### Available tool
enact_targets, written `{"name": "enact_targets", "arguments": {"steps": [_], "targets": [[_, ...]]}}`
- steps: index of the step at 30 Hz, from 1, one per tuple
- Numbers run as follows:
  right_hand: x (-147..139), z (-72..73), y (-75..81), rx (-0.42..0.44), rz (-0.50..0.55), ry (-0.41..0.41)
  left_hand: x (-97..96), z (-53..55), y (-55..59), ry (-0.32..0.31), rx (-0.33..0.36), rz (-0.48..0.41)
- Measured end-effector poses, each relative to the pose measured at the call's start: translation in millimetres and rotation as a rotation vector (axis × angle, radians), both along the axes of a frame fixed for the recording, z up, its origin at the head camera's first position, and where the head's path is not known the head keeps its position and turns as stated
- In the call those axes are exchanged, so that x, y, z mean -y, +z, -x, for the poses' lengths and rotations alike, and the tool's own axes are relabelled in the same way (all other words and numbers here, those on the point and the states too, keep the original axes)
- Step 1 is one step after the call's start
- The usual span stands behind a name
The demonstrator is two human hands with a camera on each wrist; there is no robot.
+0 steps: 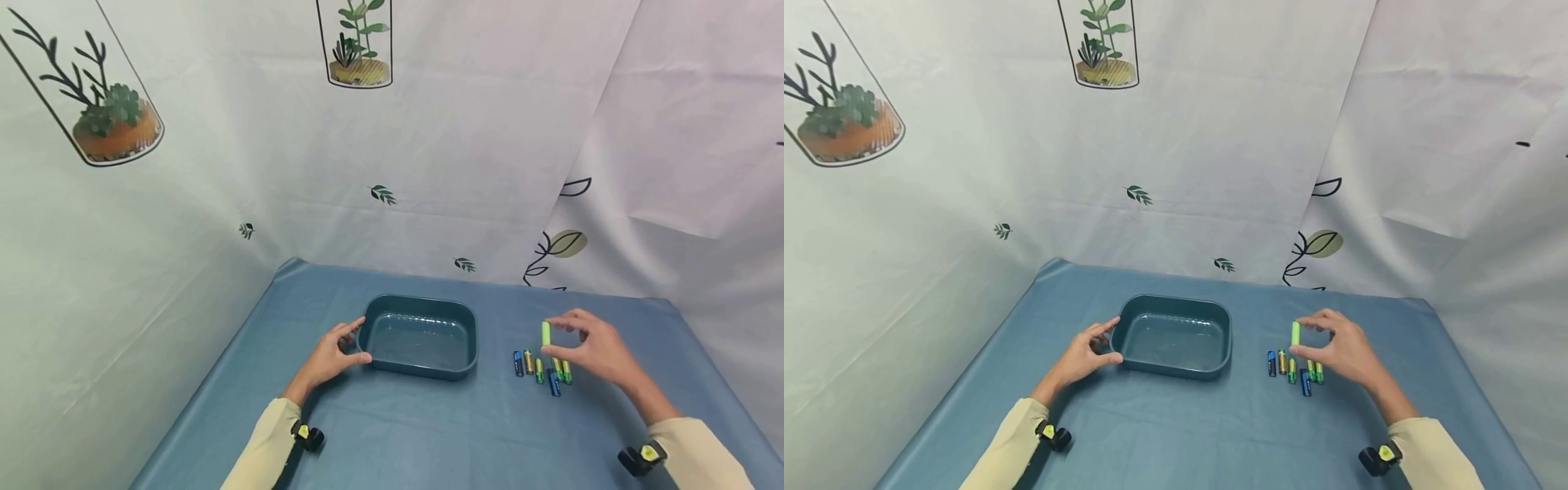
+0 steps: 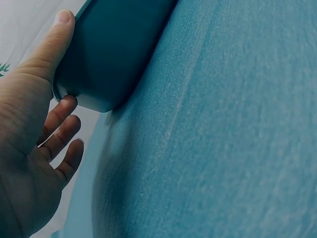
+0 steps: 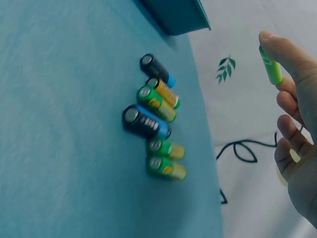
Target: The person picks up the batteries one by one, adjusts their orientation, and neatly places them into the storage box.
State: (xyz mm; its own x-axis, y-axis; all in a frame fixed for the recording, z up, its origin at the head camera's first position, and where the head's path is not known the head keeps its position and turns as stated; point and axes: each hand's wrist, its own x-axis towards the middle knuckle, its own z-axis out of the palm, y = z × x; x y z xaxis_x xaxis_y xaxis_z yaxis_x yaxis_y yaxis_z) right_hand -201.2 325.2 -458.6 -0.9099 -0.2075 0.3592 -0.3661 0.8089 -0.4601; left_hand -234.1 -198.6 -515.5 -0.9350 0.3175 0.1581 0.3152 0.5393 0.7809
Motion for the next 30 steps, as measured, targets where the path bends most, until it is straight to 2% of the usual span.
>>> {"name": "enact_targets", "arguments": {"steps": [9,24,30], "targets": [[25.7,20.9,11.0,0.01,0.015,0.049,0.4,0.2,0.9,0.001,0.0,0.012],[76.3,46.8,17.9,0.045,0.083,0.116,0.2,-0.5,-0.1,0.012,-0.006,0.011],[92.3,58.5,15.0,0.062,0.124,0.154,0.9,-0.3,-1.5,0.015,-0.005,0.013]]}}
